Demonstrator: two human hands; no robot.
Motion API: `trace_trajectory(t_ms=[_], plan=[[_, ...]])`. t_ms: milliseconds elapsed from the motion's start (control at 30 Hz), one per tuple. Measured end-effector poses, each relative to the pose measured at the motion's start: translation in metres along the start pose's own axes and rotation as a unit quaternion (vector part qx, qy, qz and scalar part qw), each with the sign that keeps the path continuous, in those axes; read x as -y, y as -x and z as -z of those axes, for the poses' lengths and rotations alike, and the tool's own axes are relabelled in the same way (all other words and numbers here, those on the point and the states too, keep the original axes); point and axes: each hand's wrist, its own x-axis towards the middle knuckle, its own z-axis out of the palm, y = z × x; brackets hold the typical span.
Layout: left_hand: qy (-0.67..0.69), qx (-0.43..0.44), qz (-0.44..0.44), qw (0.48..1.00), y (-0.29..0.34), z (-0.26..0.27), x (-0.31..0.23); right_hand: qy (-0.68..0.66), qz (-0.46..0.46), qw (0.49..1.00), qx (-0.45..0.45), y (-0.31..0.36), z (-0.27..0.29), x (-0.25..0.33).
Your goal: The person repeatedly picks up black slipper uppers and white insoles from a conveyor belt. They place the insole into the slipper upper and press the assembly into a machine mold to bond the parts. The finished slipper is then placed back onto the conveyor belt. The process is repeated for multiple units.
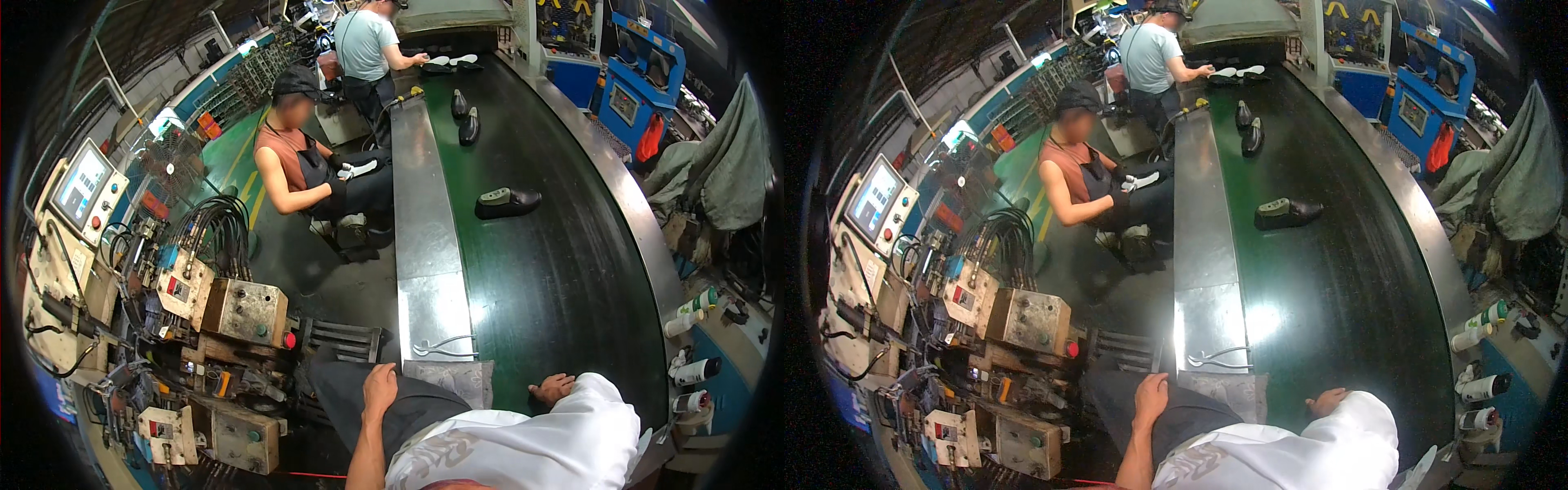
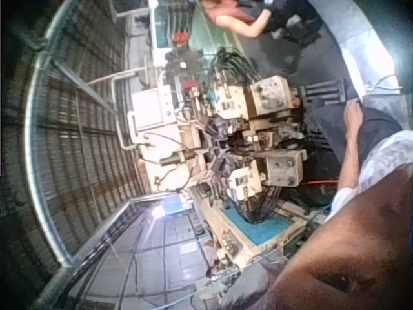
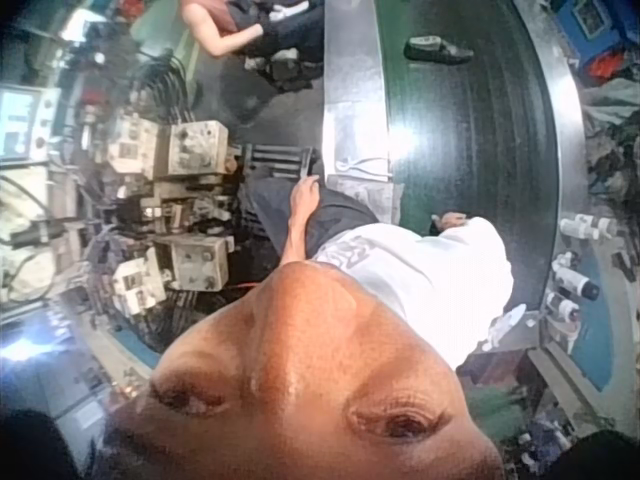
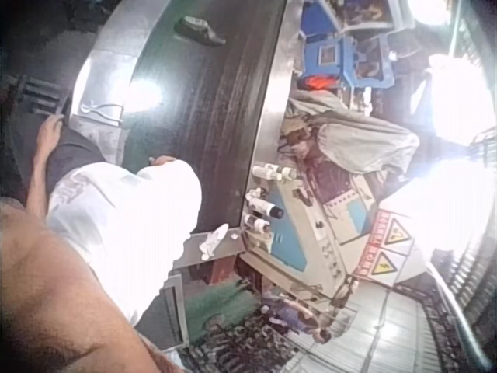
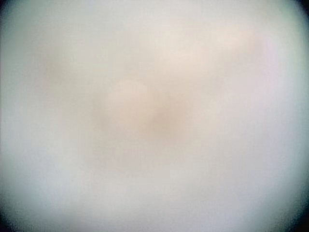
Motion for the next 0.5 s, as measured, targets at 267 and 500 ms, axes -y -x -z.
trace_trajectory(t_ms=[267, 500], plan=[[0.003, 0.002, -0.006, 1.000, -0.004, -0.004, -0.004, -0.018, 0.049, 0.999, -0.005, 0.002, -0.003, -0.015], [-0.001, 0.001, -0.008, 1.000, 0.000, -0.002, -0.001, -0.016, 0.023, 0.999, 0.020, 0.005, -0.008, -0.015]])
